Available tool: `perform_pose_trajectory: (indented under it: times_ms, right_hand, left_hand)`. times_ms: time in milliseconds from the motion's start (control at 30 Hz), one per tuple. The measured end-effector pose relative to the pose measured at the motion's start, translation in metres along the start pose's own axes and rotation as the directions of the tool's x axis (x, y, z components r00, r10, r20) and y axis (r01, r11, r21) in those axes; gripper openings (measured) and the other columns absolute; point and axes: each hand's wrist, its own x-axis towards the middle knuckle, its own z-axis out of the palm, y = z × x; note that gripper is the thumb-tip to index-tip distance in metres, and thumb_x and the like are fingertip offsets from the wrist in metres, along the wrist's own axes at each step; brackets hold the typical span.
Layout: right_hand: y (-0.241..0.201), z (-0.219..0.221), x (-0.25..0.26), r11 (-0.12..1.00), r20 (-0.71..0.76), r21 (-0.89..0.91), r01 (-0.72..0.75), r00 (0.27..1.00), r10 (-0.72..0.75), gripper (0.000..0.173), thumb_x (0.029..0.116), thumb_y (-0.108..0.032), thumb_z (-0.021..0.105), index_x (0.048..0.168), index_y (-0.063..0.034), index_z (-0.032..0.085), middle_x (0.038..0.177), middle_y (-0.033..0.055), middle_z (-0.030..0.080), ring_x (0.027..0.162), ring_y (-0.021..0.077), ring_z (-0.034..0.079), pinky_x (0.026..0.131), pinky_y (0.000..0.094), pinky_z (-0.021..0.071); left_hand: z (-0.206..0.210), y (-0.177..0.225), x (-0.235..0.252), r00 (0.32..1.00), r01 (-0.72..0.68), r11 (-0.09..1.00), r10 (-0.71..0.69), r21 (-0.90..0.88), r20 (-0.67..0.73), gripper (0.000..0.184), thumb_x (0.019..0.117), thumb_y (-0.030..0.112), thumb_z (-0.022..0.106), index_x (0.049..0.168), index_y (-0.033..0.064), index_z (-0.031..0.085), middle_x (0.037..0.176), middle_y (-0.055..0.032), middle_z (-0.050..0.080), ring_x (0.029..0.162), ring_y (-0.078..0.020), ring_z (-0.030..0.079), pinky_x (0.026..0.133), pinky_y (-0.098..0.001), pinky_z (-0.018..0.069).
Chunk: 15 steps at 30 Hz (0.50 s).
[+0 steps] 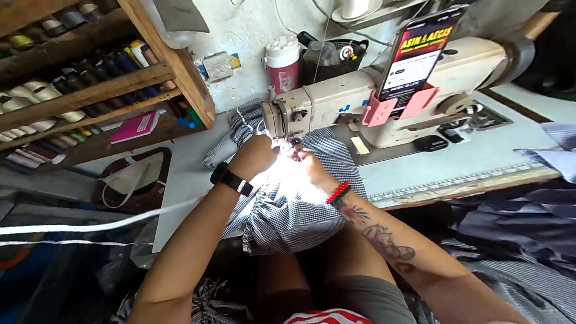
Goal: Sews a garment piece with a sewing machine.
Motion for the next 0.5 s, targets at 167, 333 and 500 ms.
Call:
perform_pose_trajectory:
  times_ms: [167,333,500]
  right_hand:
    - [0.004,0.0,-0.002,0.996,0.001,0.007,0.089,0.996,-0.089,0.01,0.0999,-0.008,0.062,0.102,-0.001,0.069,0.094,0.0072,0.066,0.083,0.01,0.062,0.078,0.0311,0.0541]
    - [0.013,0.001,-0.003,0.969,-0.047,0.018,0.247,0.968,-0.246,0.01,0.0954,-0.006,0.064,0.099,0.001,0.07,0.1,0.0085,0.069,0.09,0.0099,0.064,0.084,0.0296,0.0558]
    - [0.007,0.002,-0.001,0.95,-0.14,-0.306,0.064,0.984,-0.112,0.018,0.0967,-0.014,0.068,0.108,0.0005,0.069,0.096,0.0146,0.071,0.088,0.0227,0.069,0.085,0.0447,0.0576]
  left_hand:
    - [0.011,-0.001,-0.005,0.999,-0.013,0.942,0.025,-0.336,0.032,0.04,0.1109,0.022,0.038,0.099,-0.0048,0.067,0.085,-0.0159,0.066,0.075,-0.0245,0.065,0.072,-0.0444,0.0539]
    - [-0.002,-0.006,-0.004,0.989,-0.093,0.943,0.05,-0.32,-0.14,0.035,0.107,0.029,0.054,0.097,0.0005,0.073,0.078,-0.0088,0.064,0.068,-0.0174,0.057,0.066,-0.0384,0.0483]
    - [-0.038,-0.011,-0.012,0.913,-0.03,0.955,0.146,0.294,-0.381,0.026,0.1035,0.025,0.057,0.109,0.0081,0.076,0.105,-0.0175,0.072,0.101,-0.0379,0.069,0.084,-0.0608,0.053]
